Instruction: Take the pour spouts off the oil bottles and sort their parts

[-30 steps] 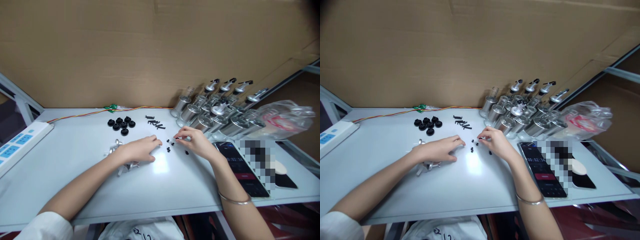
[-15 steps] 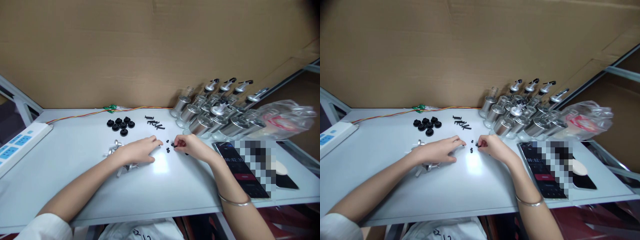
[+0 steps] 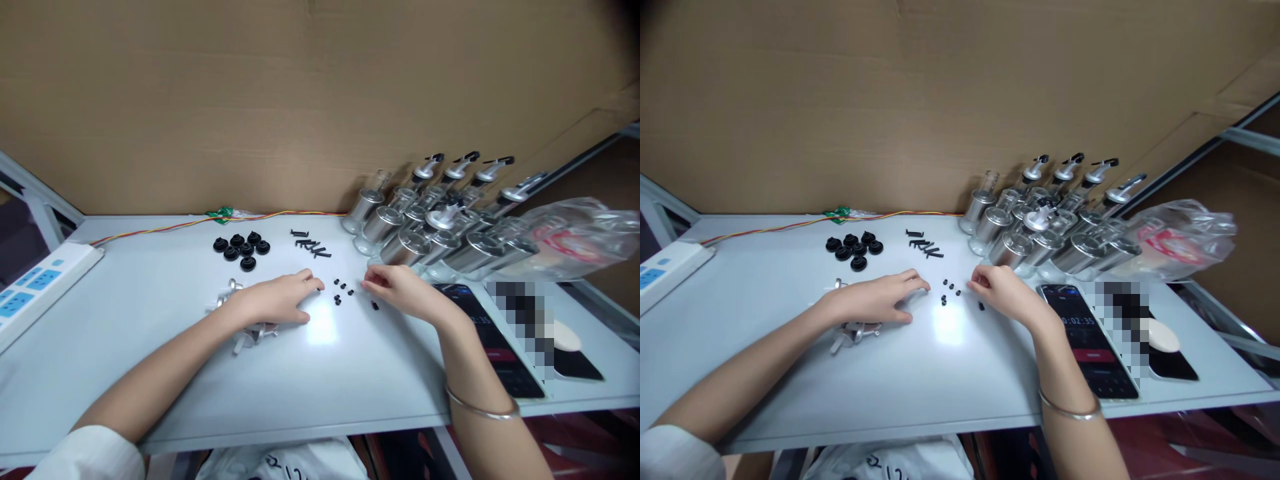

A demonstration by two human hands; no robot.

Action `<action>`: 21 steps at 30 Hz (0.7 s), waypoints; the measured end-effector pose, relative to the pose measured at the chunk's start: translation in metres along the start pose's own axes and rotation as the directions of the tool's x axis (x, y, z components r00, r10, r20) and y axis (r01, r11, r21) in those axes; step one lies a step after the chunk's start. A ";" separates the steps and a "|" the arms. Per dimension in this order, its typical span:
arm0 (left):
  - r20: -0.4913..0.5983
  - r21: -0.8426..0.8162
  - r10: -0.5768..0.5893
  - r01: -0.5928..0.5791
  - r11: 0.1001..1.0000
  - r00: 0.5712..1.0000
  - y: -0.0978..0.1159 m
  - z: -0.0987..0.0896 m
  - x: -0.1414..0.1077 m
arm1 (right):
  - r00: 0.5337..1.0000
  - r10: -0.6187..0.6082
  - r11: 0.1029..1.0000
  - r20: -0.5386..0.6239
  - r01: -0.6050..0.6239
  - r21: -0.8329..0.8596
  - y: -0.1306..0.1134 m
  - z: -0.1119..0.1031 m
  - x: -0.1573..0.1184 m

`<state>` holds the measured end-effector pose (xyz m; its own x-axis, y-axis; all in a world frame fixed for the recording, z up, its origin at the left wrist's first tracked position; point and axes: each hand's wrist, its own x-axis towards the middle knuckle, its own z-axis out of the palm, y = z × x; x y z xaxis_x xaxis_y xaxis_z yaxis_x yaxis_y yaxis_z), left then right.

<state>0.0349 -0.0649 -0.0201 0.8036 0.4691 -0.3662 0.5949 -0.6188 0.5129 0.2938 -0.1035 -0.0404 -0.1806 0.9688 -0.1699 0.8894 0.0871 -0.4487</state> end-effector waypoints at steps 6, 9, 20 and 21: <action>0.013 -0.014 -0.014 0.014 1.000 1.000 0.000 -0.001 0.000 | 0.994 0.072 0.993 0.084 -0.063 -0.099 0.000 -0.004 -0.006; 0.019 -0.010 -0.023 0.024 1.000 1.000 0.001 -0.002 0.000 | 0.986 0.132 0.985 0.104 -0.118 -0.126 -0.001 -0.006 -0.008; 0.003 -0.010 -0.021 0.021 1.000 1.000 0.000 -0.001 0.001 | 0.995 0.038 0.994 0.096 -0.048 0.098 -0.005 -0.005 -0.005; 0.000 -0.008 -0.022 0.022 1.000 1.000 0.000 -0.002 0.001 | 0.997 0.015 0.993 0.070 -0.023 0.112 -0.005 -0.004 -0.004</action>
<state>0.0355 -0.0637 -0.0191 0.7905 0.4824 -0.3773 0.6121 -0.6033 0.5112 0.2919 -0.1071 -0.0338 -0.1959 0.9513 -0.2381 0.8407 0.0379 -0.5401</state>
